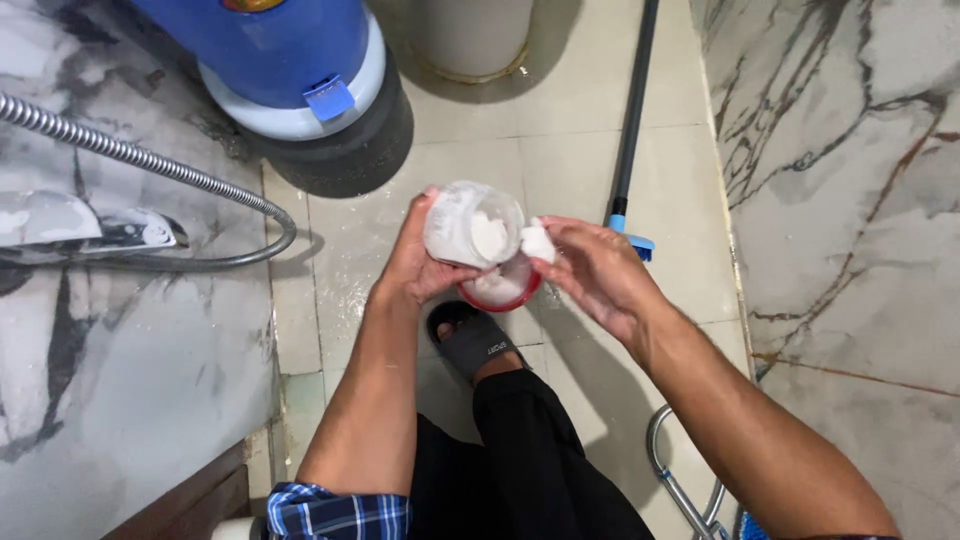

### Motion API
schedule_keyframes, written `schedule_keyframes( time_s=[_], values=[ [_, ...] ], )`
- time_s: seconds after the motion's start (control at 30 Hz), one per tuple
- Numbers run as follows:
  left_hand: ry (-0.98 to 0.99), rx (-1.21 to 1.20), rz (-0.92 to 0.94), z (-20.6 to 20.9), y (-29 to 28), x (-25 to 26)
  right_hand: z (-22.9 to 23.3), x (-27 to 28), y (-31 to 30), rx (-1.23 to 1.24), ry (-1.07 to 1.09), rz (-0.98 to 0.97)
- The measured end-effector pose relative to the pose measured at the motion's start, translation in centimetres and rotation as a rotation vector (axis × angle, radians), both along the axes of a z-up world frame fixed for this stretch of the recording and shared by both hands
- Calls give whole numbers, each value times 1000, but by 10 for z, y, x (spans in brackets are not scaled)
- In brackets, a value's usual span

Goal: Cleaning a bathroom faucet and handheld showerhead with soap and a cloth.

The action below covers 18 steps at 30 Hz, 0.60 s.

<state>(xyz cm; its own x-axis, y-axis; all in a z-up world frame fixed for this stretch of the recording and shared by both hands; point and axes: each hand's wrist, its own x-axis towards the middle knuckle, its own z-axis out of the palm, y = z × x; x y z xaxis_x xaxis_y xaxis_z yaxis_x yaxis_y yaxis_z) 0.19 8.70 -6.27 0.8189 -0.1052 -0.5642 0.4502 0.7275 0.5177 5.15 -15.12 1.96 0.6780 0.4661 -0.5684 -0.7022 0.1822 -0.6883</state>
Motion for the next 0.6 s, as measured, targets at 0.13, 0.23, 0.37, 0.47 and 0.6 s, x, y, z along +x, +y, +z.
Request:
schedule_keyframes(
  time_s=[0.13,0.23,0.37,0.47,0.6],
  values=[
    [-88,-35,137,3,14,-4,-50,2,7,-371,-569,200],
    [-118,-56,183,12,13,-4,-53,1,21,-699,-785,450],
    [-172,-90,170,12,13,-5,-76,6,22,-651,-1146,493],
    [-159,-109,177,14,9,-5,-73,3,25,-634,-1229,531],
    [-58,-91,222,8,6,-2,-36,5,29,-732,-842,399]
  ],
)
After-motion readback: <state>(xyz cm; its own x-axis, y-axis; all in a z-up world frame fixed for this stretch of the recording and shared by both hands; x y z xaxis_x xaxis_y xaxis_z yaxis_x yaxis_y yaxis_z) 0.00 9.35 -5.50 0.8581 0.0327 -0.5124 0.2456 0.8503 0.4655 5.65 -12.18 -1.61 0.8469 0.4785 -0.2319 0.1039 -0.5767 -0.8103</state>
